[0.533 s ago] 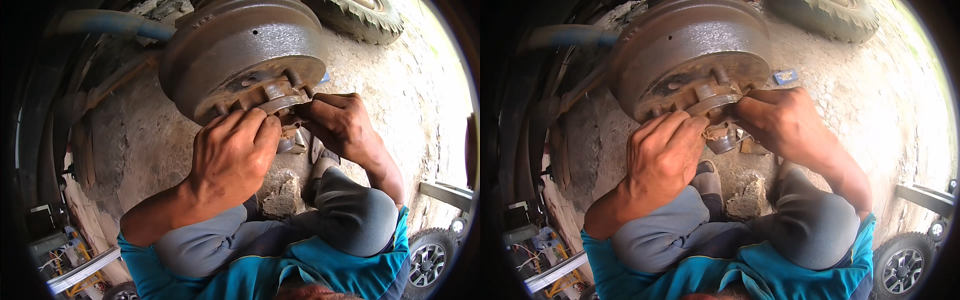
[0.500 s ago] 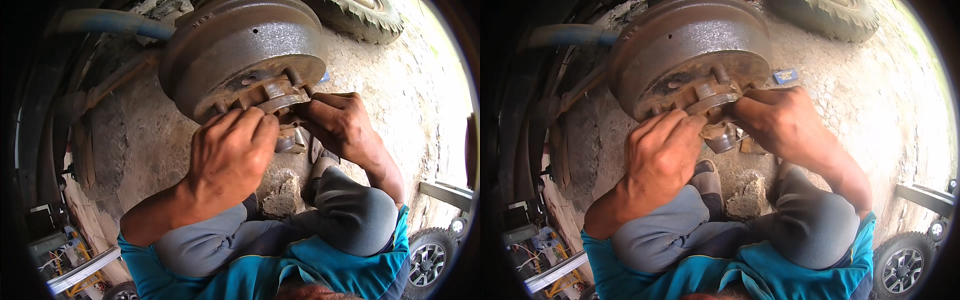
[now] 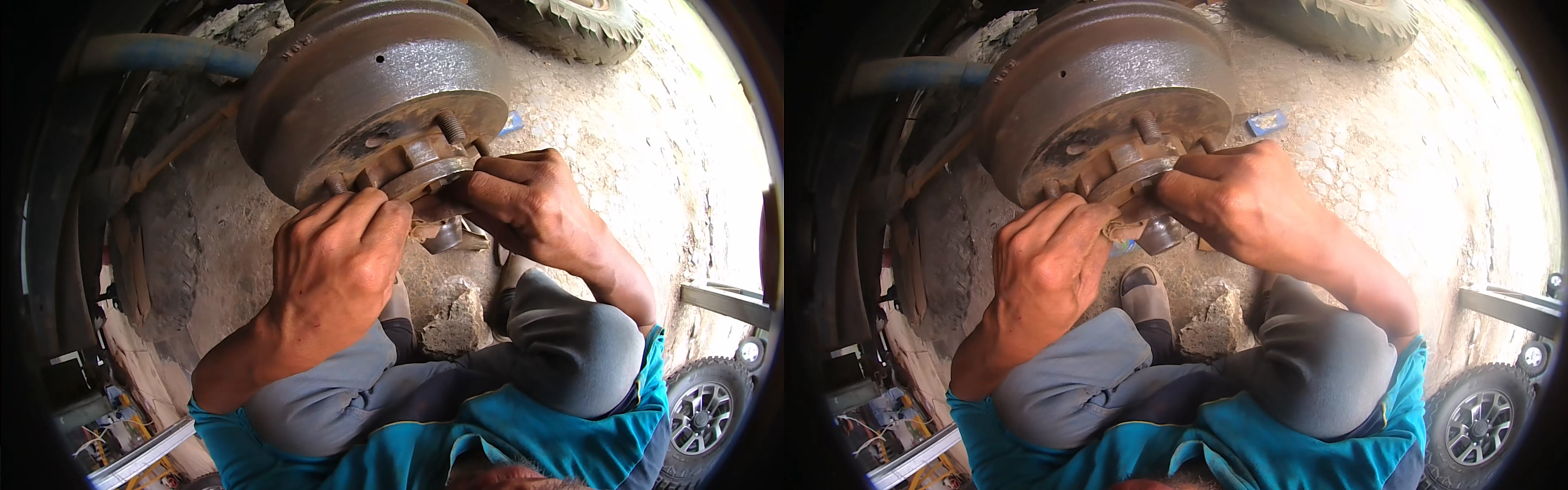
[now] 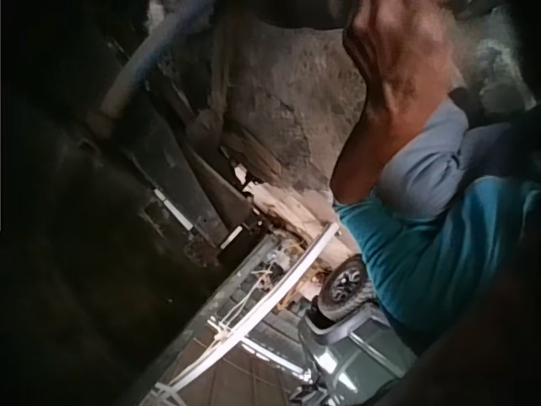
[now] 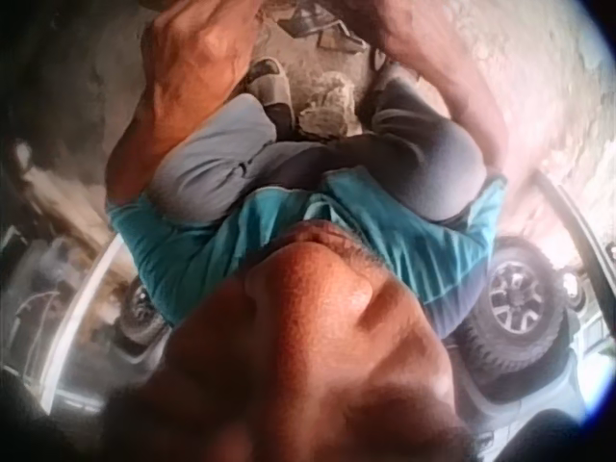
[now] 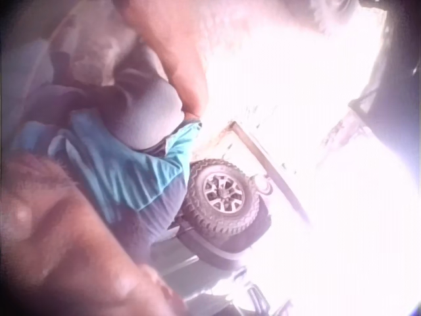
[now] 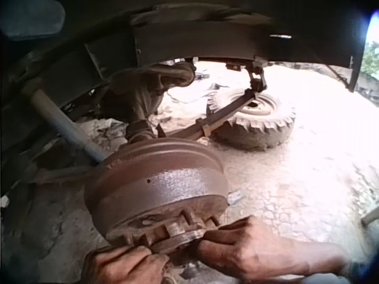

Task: The person sits on the ground and uses a small tool to scrape and clean the surface of a vehicle wheel hub. They repeatedly rub the metal surface to remove rust or debris, focusing on the area around the axle and mounting bolts.

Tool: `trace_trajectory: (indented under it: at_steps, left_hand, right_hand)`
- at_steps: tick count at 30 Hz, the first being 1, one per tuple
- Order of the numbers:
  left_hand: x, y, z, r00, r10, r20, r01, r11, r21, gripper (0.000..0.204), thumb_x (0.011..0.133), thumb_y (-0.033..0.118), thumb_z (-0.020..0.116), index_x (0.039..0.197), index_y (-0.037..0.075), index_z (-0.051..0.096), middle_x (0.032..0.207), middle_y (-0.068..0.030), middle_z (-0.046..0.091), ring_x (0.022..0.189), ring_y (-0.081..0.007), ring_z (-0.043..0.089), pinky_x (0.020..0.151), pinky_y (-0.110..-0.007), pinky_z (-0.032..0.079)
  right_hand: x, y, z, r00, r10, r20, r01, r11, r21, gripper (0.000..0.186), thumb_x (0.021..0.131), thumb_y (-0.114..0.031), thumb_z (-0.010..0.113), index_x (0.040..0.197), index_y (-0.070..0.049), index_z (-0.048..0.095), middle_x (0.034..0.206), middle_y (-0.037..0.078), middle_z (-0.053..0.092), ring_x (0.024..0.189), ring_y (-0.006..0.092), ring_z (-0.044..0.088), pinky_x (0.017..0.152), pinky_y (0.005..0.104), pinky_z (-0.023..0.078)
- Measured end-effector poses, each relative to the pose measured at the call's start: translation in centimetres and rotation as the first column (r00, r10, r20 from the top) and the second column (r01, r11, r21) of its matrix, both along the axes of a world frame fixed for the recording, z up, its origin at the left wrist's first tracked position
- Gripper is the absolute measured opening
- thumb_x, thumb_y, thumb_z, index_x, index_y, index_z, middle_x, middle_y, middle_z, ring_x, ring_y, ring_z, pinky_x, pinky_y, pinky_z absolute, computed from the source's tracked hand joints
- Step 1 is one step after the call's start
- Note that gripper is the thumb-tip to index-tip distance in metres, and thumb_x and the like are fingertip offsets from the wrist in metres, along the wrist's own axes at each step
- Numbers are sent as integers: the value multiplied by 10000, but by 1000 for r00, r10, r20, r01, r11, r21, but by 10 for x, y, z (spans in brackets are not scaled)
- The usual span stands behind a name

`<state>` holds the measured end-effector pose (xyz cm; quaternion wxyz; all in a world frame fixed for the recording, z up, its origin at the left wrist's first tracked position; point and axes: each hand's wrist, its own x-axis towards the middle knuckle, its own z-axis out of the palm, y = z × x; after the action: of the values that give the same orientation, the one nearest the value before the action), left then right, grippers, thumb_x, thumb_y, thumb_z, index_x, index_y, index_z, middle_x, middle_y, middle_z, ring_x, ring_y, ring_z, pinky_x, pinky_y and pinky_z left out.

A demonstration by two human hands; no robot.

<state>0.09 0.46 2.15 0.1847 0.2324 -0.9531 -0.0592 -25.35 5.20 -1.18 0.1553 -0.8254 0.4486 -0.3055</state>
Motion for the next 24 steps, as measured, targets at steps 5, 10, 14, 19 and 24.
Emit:
trace_trajectory:
  at_steps: [5,10,14,19,24]
  left_hand:
    - [-19,0,-10,996,-38,-78,35,999,-39,153,856,81,678,987,3,686,917,-127,677,798,-289,716,685,-419,585]
    - [-3,2,0,1000,19,-1,-19,1000,12,144,855,75,681,979,3,682,918,-132,677,804,-295,718,680,-430,585]
    - [-16,1,-6,997,-22,-72,21,1000,-17,114,857,65,677,954,4,671,911,-132,676,793,-304,717,675,-441,586]
    - [-4,0,2,999,9,34,-10,999,32,111,856,72,688,944,8,668,882,-124,665,784,-293,715,669,-448,582]
    - [-16,1,-5,995,-47,-84,48,999,14,260,813,-21,760,1069,-46,721,902,-175,682,773,-365,704,683,-454,573]
  right_hand:
    - [-6,8,-3,992,-122,37,123,992,-22,200,896,-54,802,1095,-66,806,903,131,771,763,322,765,664,420,612]
    - [1,-1,0,1000,-6,-11,6,1000,-12,239,878,-37,822,1115,-63,803,945,145,793,798,350,781,712,433,634]
    - [-5,7,-2,992,-120,25,119,992,39,229,880,-42,820,1106,-75,802,916,135,783,783,347,776,706,433,629]
    - [-1,2,-2,999,-43,4,43,999,-8,228,879,-57,822,1105,-78,797,901,133,776,770,341,776,681,439,620]
    - [-7,8,-2,991,-134,4,134,990,44,273,865,-49,832,1135,-86,805,939,137,791,804,339,786,710,435,633]
